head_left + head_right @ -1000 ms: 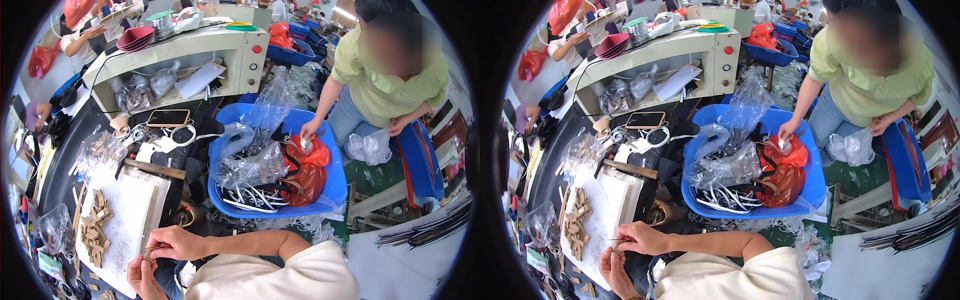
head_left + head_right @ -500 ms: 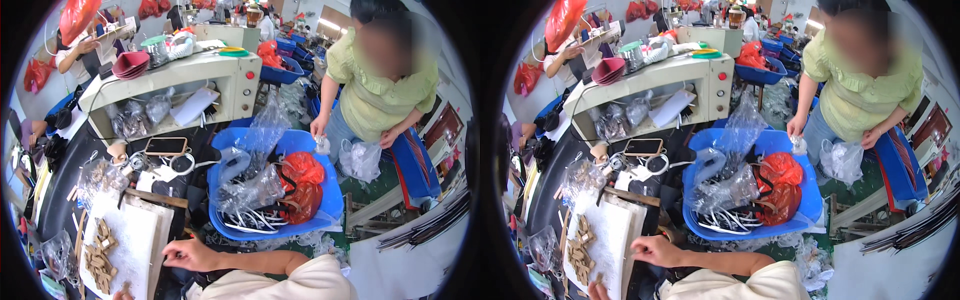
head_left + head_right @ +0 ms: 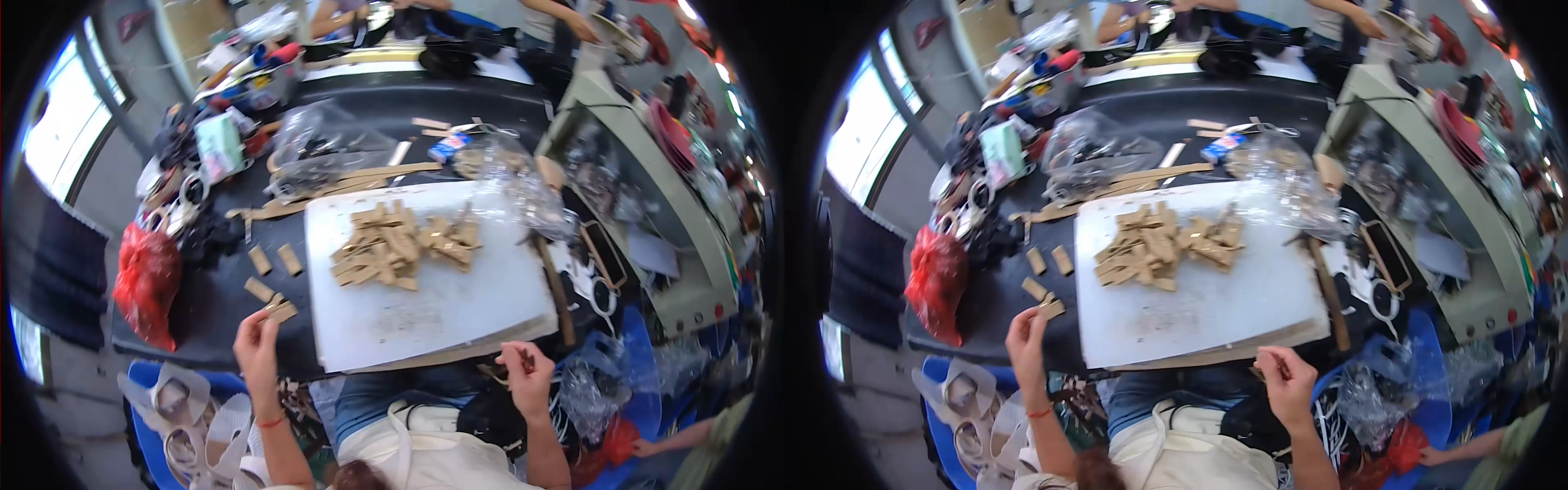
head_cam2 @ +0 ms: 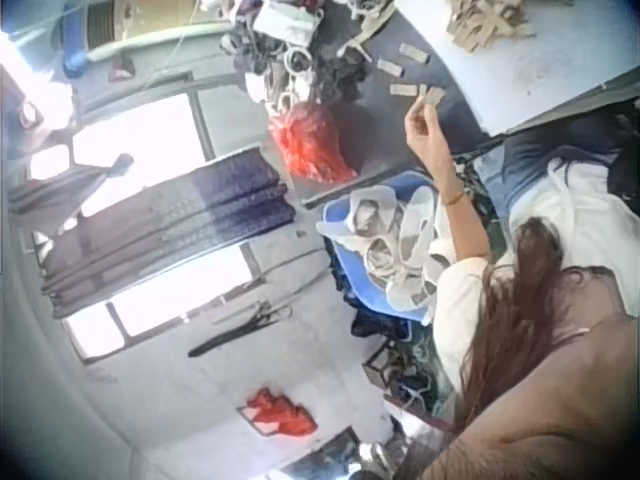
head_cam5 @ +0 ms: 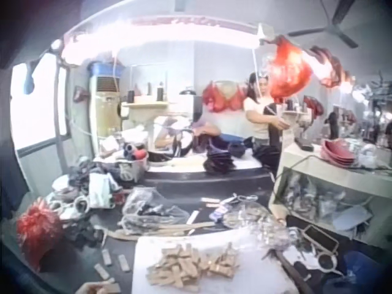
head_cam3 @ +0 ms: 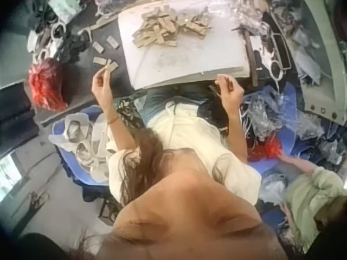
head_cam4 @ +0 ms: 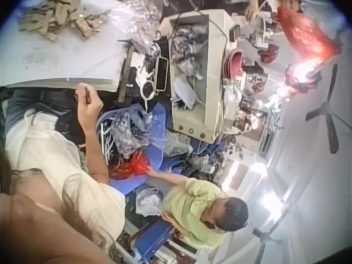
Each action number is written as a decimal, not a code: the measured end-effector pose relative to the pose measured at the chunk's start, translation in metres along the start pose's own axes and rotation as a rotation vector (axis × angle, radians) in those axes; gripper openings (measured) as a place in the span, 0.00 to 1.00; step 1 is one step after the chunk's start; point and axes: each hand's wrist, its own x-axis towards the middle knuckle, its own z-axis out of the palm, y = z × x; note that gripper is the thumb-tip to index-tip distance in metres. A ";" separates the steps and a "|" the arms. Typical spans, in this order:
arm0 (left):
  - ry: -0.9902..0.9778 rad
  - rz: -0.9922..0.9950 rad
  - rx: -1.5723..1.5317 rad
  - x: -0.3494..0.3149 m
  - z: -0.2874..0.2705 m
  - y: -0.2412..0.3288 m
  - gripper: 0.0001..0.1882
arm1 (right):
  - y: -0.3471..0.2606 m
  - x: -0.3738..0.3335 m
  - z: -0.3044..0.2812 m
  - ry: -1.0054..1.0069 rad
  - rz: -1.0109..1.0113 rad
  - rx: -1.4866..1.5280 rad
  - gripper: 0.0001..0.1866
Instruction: The person repeatedly picks up small beige leather straps from a pile on a white cutting board, trims the ends with red-handled scissors, and places the trimmed pieces back on the board. The person also briefly reaches into a blue bin to retrieve additional straps.
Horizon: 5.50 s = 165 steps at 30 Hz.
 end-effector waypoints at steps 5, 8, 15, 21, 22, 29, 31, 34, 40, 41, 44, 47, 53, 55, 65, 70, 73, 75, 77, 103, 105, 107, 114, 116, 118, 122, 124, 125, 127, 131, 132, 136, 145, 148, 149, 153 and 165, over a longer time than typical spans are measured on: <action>0.190 0.514 0.899 0.009 0.011 -0.011 0.09 | -0.025 0.041 0.030 -0.167 -0.295 -0.163 0.06; 0.207 0.489 0.756 0.006 0.034 0.026 0.10 | -0.026 0.074 0.049 -0.171 -0.398 -0.267 0.08; -0.308 0.649 0.421 -0.009 0.101 0.076 0.12 | -0.018 0.130 0.069 -0.057 -0.457 -0.559 0.13; -0.501 0.476 0.183 -0.045 0.126 0.070 0.13 | -0.023 0.118 0.056 -0.130 -0.380 -0.283 0.14; -0.564 0.418 0.141 -0.050 0.130 0.069 0.15 | -0.026 0.108 0.051 -0.198 -0.339 -0.252 0.13; -0.796 -0.198 -0.396 -0.079 0.147 0.059 0.18 | -0.034 0.054 0.048 -0.381 -0.010 0.197 0.05; -0.790 -0.250 -0.404 -0.079 0.146 0.062 0.17 | -0.041 0.050 0.049 -0.344 -0.134 0.069 0.06; -0.830 -0.412 -0.423 -0.073 0.141 0.070 0.17 | -0.045 0.049 0.046 -0.252 -0.472 -0.252 0.11; -0.835 -0.495 -0.391 -0.074 0.137 0.071 0.17 | -0.041 0.059 0.032 -0.236 -0.865 -0.675 0.14; -0.835 -0.487 -0.374 -0.074 0.136 0.069 0.17 | -0.042 0.058 0.031 -0.247 -0.865 -0.697 0.14; -0.833 -0.485 -0.318 -0.074 0.136 0.067 0.17 | -0.045 0.056 0.031 -0.258 -0.886 -0.723 0.12; -0.881 -0.527 -0.326 -0.073 0.135 0.066 0.18 | -0.037 0.057 0.029 -0.244 -0.948 -0.659 0.13; -0.966 -0.820 -0.490 -0.072 0.135 0.065 0.19 | -0.036 0.056 0.021 -0.293 -1.142 -0.638 0.14; -0.961 -0.752 -0.471 -0.073 0.134 0.067 0.19 | -0.038 0.057 0.020 -0.313 -1.213 -0.629 0.15; -1.019 -0.606 -0.373 -0.072 0.132 0.067 0.19 | -0.037 0.059 0.019 -0.220 -1.045 -0.741 0.14; -1.059 -0.554 -0.388 -0.070 0.124 0.071 0.18 | -0.037 0.056 0.024 -0.280 -1.059 -0.793 0.13; -1.085 -0.567 -0.407 -0.065 0.120 0.072 0.19 | -0.032 0.052 0.031 -0.275 -1.050 -0.793 0.12; -1.075 -0.562 -0.397 -0.064 0.124 0.073 0.19 | -0.024 0.046 0.031 -0.286 -0.985 -0.794 0.10; -1.061 -0.528 -0.359 -0.073 0.130 0.070 0.18 | -0.019 0.039 0.026 -0.319 -0.847 -0.793 0.07; -1.019 -0.229 -0.102 -0.066 0.137 0.075 0.18 | -0.006 0.022 -0.476 1.338 -0.015 -0.544 0.22; -1.013 -0.214 -0.110 -0.066 0.135 0.074 0.18 | 0.007 0.006 -0.524 1.307 0.252 -0.215 0.20; -1.021 -0.221 -0.104 -0.067 0.134 0.072 0.17 | 0.013 -0.006 -0.544 1.300 0.361 -0.058 0.18; -0.967 -0.144 -0.085 -0.069 0.136 0.082 0.15 | 0.048 -0.015 -0.538 1.307 0.374 -0.050 0.19; -0.990 -0.121 -0.080 -0.071 0.138 0.089 0.15 | 0.054 -0.024 -0.534 1.297 0.408 -0.054 0.19; -1.002 -0.106 -0.076 -0.072 0.138 0.088 0.15 | 0.051 -0.026 -0.527 1.309 0.433 -0.043 0.20; -1.030 -0.097 -0.074 -0.069 0.137 0.083 0.16 | 0.066 -0.036 -0.532 1.326 0.465 -0.032 0.20; -1.019 -0.093 -0.056 -0.067 0.137 0.078 0.16 | 0.069 -0.038 -0.530 1.322 0.476 -0.055 0.20; -1.014 -0.090 -0.047 -0.067 0.138 0.077 0.16 | 0.069 -0.039 -0.530 1.320 0.482 -0.067 0.20; -1.015 -0.078 -0.039 -0.068 0.138 0.077 0.17 | 0.070 -0.039 -0.529 1.314 0.492 -0.074 0.20; -0.998 -0.029 -0.050 -0.067 0.138 0.075 0.16 | 0.074 -0.043 -0.530 1.329 0.494 -0.110 0.18; -0.997 -0.022 -0.043 -0.065 0.138 0.073 0.16 | 0.073 -0.046 -0.532 1.340 0.490 -0.122 0.18; -0.984 0.017 0.018 -0.061 0.137 0.072 0.16 | 0.070 -0.051 -0.535 1.365 0.512 -0.325 0.18; -0.973 0.142 -0.008 -0.065 0.141 0.083 0.15 | 0.037 -0.078 -0.549 1.366 0.392 -0.401 0.22; -0.987 0.189 0.005 -0.067 0.144 0.085 0.15 | 0.032 -0.087 -0.567 1.350 0.439 -0.592 0.30; -0.989 0.200 0.001 -0.067 0.145 0.084 0.15 | 0.031 -0.093 -0.573 1.358 0.464 -0.677 0.37; -0.978 0.215 0.024 -0.063 0.140 0.079 0.16 | 0.008 -0.097 -0.550 1.306 0.506 -0.764 0.48; -1.063 0.319 0.221 -0.102 0.164 0.097 0.15 | 0.070 -0.164 -0.583 1.459 0.244 -0.653 0.63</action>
